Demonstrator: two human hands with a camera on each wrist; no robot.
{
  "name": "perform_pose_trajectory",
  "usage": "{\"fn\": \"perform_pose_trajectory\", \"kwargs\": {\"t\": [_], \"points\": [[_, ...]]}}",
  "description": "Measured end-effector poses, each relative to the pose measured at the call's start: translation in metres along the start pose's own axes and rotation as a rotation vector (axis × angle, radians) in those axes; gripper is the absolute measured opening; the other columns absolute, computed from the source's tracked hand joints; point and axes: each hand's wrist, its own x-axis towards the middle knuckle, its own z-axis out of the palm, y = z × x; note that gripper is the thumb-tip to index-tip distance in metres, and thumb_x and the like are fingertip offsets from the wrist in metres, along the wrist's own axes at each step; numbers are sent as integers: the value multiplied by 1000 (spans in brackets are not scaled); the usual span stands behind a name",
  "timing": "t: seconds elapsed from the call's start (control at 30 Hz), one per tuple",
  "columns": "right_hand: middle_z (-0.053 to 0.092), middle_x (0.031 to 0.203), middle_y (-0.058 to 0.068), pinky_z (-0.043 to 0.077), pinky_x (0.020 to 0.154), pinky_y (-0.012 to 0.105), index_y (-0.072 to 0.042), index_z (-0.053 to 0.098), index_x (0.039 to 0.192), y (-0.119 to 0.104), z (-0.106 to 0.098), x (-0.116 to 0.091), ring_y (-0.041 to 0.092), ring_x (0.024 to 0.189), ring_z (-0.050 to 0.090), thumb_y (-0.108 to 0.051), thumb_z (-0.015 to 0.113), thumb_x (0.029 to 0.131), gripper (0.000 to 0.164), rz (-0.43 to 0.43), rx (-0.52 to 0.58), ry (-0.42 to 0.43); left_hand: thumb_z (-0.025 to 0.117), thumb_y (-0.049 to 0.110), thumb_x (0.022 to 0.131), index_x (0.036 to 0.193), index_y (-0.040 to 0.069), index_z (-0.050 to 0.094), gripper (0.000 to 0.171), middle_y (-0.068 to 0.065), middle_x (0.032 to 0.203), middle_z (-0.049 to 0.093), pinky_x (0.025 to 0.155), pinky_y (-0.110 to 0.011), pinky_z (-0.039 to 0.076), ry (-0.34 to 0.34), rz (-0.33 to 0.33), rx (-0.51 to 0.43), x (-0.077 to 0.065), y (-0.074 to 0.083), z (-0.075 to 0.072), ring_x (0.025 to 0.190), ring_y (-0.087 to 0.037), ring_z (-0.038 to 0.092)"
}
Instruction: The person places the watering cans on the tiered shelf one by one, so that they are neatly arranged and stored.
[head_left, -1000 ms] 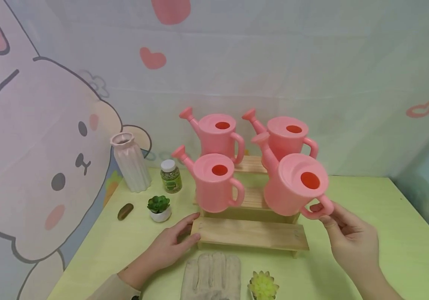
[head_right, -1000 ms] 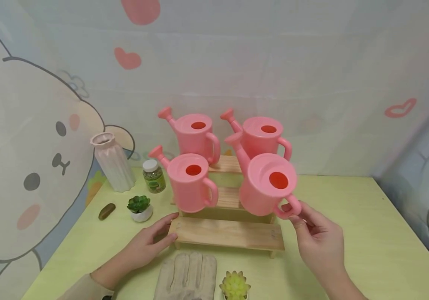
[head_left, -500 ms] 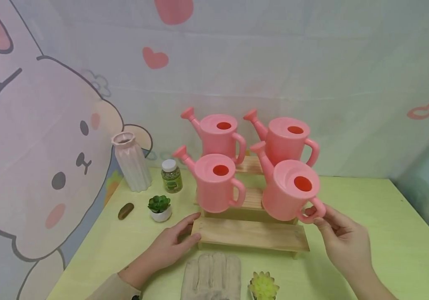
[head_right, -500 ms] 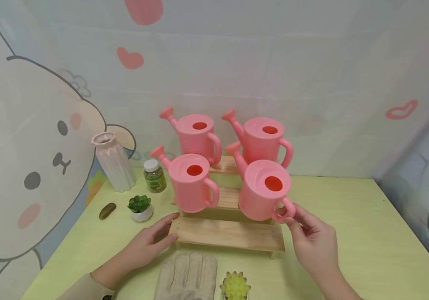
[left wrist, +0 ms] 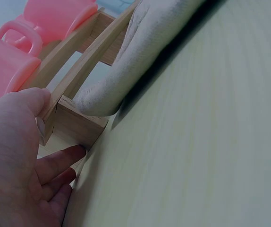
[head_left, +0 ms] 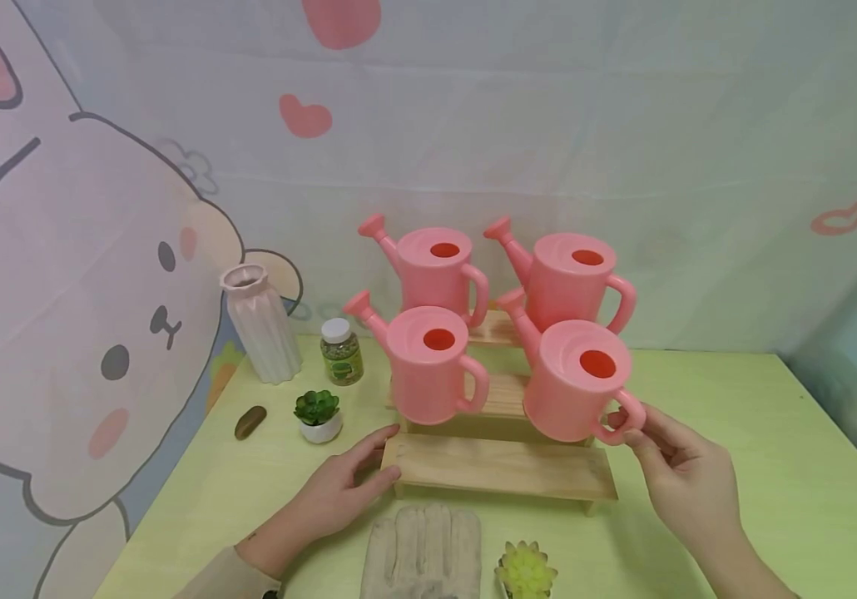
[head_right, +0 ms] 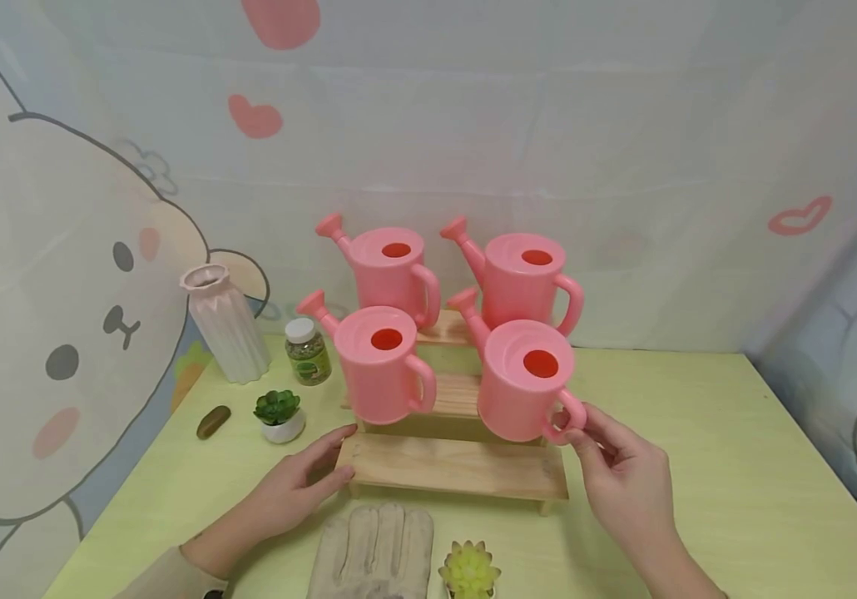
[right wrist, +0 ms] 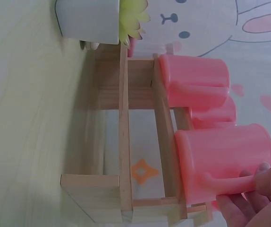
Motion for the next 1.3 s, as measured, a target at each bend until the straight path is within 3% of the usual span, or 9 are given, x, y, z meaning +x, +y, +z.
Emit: {"fn": "perform_pose_trajectory", "kwargs": {"t": [0.1,0.23,0.47,0.77,0.97,1.07,1.2,1.3], "points": [[71,100,-35,48,57,12,-17,72,130,-1,1,0,-15,87,69,-7,76,91,40,-1,-5,6,60,53,100,151,51,39,56,6,136,68,111,-51,47,-2,-2,-2,0,0,-1,126,-8,65],[73,100,-31,46,55,12,-16,73,129,0,3,2,-14,89,69,-5,77,90,40,-40,17,9,61,53,99,151,51,39,56,3,138,68,111,-51,47,0,-12,-5,0,-1,-1,126,-9,65],[76,102,-23,54,76,7,-16,72,128,0,5,2,-11,91,71,-5,76,91,39,-81,16,7,60,54,99,151,50,40,56,0,139,67,110,-52,48,8,-10,5,0,-4,0,127,-13,65],[75,103,-22,53,81,6,-17,71,127,-2,8,2,-11,95,69,-6,76,91,37,-99,10,6,60,55,99,151,50,40,56,-1,140,67,111,-53,47,9,-17,7,-1,-5,-1,128,-14,64],[70,115,-16,50,89,5,-14,64,133,-2,3,5,-11,105,65,-6,74,94,41,-92,8,-11,60,54,99,151,50,40,56,-2,143,64,112,-51,46,13,-12,18,0,-4,-1,132,-15,62],[68,119,-15,48,93,5,-9,60,135,-2,-3,7,-8,109,64,-2,72,94,44,-91,26,26,60,55,99,153,45,40,59,1,145,63,114,-50,45,26,-9,33,0,-1,-4,136,-16,59],[71,117,-10,49,97,9,8,61,127,-8,-13,9,0,109,67,11,67,90,37,-226,141,163,58,58,99,154,35,43,61,6,150,58,113,-52,45,125,20,131,-2,13,-15,139,-21,56],[74,112,2,50,102,16,20,62,114,-20,-17,11,7,107,69,15,64,87,27,-457,269,245,60,53,100,153,29,46,60,6,152,56,110,-50,48,252,99,260,-5,30,-30,139,-23,55]]}}
